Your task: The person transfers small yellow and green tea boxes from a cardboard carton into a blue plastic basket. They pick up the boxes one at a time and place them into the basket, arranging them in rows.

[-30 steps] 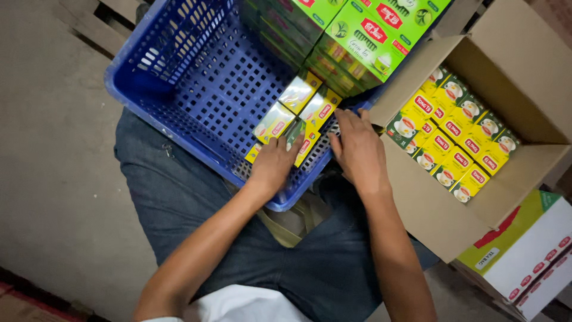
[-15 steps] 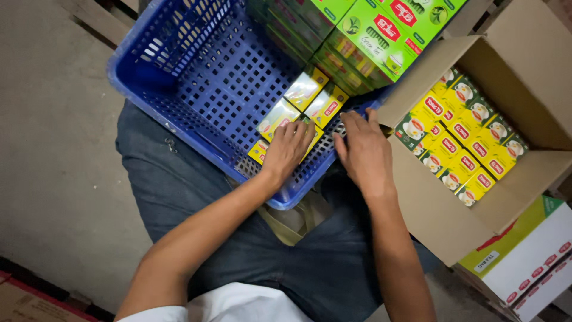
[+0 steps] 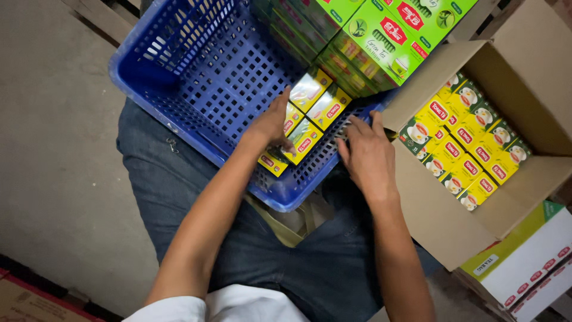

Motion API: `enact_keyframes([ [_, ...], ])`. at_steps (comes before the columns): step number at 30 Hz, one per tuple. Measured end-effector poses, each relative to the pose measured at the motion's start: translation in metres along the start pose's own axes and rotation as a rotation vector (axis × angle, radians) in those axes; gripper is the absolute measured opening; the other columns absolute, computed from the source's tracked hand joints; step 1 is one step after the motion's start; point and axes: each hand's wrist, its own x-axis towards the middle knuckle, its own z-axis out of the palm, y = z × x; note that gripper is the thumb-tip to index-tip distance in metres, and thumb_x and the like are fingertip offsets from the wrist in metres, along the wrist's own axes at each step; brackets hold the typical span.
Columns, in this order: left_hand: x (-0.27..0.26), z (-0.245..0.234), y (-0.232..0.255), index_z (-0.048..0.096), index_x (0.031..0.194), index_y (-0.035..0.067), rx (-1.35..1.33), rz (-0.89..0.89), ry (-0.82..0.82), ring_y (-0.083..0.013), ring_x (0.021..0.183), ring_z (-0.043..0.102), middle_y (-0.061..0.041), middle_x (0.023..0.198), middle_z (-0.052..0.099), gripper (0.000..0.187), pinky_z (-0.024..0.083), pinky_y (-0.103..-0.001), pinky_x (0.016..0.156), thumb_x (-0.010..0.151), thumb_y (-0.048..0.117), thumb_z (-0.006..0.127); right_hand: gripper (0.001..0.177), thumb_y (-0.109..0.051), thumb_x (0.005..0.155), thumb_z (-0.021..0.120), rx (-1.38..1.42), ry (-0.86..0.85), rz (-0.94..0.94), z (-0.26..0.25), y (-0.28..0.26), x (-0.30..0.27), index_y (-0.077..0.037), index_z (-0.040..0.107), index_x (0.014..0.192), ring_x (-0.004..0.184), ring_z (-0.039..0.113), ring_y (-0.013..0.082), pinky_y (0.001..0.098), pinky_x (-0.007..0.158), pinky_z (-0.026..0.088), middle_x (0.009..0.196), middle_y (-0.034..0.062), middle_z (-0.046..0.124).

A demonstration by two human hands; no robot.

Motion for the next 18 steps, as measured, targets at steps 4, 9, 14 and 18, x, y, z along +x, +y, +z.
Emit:
enact_keyframes([
  [4, 0.019, 0.014, -0.009, -0.001, 0.18, 0.019, 0.051, -0.055, -0.022, -0.061, 0.148, 0.05, -0.024, 0.181, 0.029, 0.169, 0.041, -0.076, 0.122, 0.055, 0.02, 0.113, 0.026, -0.037, 0.104, 0.075, -0.01, -0.03, -0.003, -0.002, 0.002, 0.003, -0.013, 0.084, 0.113, 0.147, 0.056, 0.0412, 0.0441, 0.111, 0.056, 0.139, 0.0059, 0.079],
  [9, 0.015, 0.009, -0.007, 0.004, 0.179, 0.02, 0.1, -0.057, -0.032, -0.0576, 0.143, 0.057, -0.017, 0.181, 0.034, 0.162, 0.048, -0.074, 0.117, 0.059, 0.025, 0.112, 0.026, -0.036, 0.104, 0.075, 0.0, -0.04, 0.001, -0.002, 0.002, 0.003, -0.013, 0.084, 0.111, 0.147, 0.056, 0.0412, 0.044, 0.108, 0.059, 0.141, 0.0033, 0.077],
  [14, 0.003, 0.0, -0.001, -0.001, 0.179, 0.015, 0.131, -0.003, -0.057, -0.0635, 0.139, 0.056, -0.022, 0.184, 0.024, 0.158, 0.047, -0.077, 0.116, 0.066, 0.023, 0.109, 0.025, -0.037, 0.103, 0.076, -0.014, -0.033, -0.004, 0.001, 0.003, 0.002, -0.015, 0.084, 0.111, 0.147, 0.056, 0.0402, 0.0431, 0.11, 0.058, 0.14, 0.0021, 0.078],
  [18, 0.0, -0.014, 0.004, -0.01, 0.177, 0.006, 0.116, 0.033, -0.146, -0.0647, 0.149, 0.046, -0.028, 0.185, 0.012, 0.167, 0.044, -0.074, 0.122, 0.06, 0.015, 0.109, 0.023, -0.035, 0.104, 0.077, -0.025, -0.024, -0.037, 0.003, 0.006, 0.001, -0.013, 0.083, 0.11, 0.146, 0.055, 0.0421, 0.0431, 0.114, 0.054, 0.137, 0.0043, 0.079],
])
